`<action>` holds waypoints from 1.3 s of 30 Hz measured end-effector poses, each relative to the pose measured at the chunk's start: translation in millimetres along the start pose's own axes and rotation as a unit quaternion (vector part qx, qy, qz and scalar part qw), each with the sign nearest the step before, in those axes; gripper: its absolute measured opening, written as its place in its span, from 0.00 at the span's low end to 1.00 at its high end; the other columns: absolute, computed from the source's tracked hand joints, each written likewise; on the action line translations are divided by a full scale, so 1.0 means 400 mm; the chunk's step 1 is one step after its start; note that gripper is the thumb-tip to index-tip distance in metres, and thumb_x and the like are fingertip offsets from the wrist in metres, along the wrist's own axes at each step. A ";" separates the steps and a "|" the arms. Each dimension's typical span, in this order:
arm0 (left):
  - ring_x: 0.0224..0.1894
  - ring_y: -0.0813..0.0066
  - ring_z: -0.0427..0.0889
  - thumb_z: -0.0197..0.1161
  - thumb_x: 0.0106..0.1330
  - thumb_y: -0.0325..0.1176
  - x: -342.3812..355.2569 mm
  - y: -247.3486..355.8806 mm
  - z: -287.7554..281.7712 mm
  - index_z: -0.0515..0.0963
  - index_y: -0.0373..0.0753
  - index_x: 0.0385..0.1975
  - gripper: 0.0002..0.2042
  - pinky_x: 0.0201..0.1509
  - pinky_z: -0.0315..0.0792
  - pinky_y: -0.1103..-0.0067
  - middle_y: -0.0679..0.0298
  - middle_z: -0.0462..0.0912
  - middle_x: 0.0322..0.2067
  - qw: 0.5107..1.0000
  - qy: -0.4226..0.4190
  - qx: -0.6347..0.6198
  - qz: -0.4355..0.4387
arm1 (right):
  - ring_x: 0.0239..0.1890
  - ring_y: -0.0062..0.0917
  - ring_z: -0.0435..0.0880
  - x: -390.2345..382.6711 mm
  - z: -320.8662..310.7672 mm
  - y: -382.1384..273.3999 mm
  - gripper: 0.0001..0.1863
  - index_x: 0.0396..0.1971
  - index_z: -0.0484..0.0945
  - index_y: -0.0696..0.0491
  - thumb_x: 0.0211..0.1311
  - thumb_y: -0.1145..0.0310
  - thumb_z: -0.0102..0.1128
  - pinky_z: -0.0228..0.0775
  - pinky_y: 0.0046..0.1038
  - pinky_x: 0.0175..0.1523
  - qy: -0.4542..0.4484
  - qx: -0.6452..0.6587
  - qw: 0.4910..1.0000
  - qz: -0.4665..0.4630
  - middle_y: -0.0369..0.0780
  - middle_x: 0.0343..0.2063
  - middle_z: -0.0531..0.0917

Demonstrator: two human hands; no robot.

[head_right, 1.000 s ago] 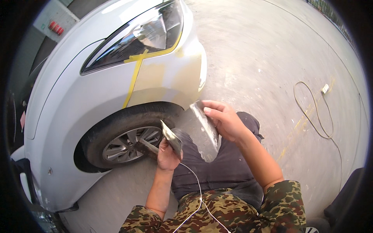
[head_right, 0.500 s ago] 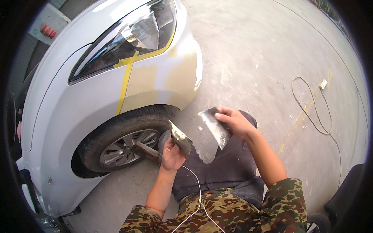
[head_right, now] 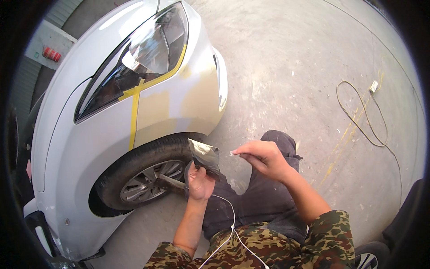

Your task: The person kneels beside a white car and uses a putty knife to apply body filler to the front fender area. They repeatedly scoop filler from a container and spread it over the taped-off section, smoothing the surface with the knife.

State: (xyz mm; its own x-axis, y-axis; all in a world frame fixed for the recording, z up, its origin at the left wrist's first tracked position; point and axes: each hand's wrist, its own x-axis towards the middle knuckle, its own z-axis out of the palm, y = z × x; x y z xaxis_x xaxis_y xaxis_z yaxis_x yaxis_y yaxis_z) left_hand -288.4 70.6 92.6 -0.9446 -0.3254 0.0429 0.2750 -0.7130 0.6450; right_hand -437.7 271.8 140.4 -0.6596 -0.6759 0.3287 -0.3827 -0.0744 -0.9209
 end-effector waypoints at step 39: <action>0.43 0.69 0.80 0.54 0.77 0.31 0.061 -0.458 0.035 0.79 0.54 0.58 0.14 0.43 0.84 0.71 0.72 0.84 0.54 0.993 0.090 0.079 0.005 | 0.37 0.15 0.82 -0.287 -0.457 0.709 0.10 0.45 0.83 0.59 0.73 0.71 0.57 0.74 0.21 0.43 0.296 0.403 0.796 0.341 0.34 0.37 0.86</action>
State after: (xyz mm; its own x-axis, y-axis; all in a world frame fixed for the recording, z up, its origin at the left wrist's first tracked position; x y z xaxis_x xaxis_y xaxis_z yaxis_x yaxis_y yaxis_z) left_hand -364.4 202.1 -14.0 -0.8909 -0.4474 -0.0788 0.2383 -0.6079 0.7574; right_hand -588.8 462.5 -120.4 -0.8163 -0.3153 -0.4840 0.5777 -0.4458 -0.6838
